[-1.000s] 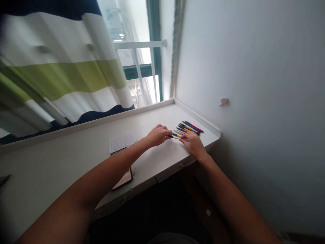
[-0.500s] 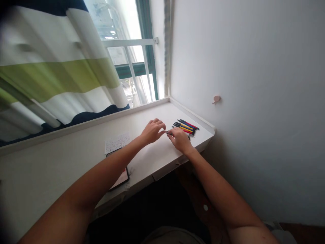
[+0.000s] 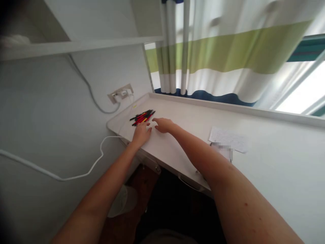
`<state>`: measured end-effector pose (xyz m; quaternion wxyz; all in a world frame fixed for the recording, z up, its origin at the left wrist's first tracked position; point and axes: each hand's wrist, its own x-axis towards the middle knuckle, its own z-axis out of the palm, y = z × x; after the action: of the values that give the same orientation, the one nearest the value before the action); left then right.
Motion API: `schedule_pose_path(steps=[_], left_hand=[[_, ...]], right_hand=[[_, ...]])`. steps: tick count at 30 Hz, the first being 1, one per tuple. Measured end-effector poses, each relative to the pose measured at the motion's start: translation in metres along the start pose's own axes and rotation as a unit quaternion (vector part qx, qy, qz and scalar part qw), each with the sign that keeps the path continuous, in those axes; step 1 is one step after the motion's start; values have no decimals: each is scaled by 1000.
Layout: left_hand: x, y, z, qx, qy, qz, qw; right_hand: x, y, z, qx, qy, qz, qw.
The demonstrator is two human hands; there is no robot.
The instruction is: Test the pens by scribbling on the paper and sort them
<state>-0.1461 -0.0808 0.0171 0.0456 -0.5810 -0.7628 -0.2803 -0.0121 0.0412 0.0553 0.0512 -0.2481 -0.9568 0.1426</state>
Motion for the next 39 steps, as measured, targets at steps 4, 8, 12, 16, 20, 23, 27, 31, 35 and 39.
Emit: schedule_pose_path(steps=[4,8,12,16,20,23,27,31,35,39], left_hand=[[2,-43,-2,30,-34,-24,999],[14,-62,7,-28,-4,-5,1000],[20,-67,12,-100,12,-9,995],[22,-52,17,-154,-21,-33,987],[26,-10,26,-257,-44,-58,964],[37,42,35,-404,-18,-75,912],[55,141,48,-656,-129,2,743],[60,250,65,-749,-240,47,616],[54,313,85,-782,-281,36,555],[40,319,107,-794,-264,33,547]], right_hand=[[55,-27,27,-11,-22,-5,1000],[72,-29,33,-9,-9,16,1000],[74,-28,35,-8,-3,15,1000],[69,-29,29,-15,-1,86,996],[37,-5,7,36,45,131,990],[-24,32,-16,197,148,88,965],[-144,71,-44,461,219,18,860],[-240,84,-65,597,249,41,761],[-287,106,-73,675,286,61,677],[-299,130,-57,711,212,62,667]])
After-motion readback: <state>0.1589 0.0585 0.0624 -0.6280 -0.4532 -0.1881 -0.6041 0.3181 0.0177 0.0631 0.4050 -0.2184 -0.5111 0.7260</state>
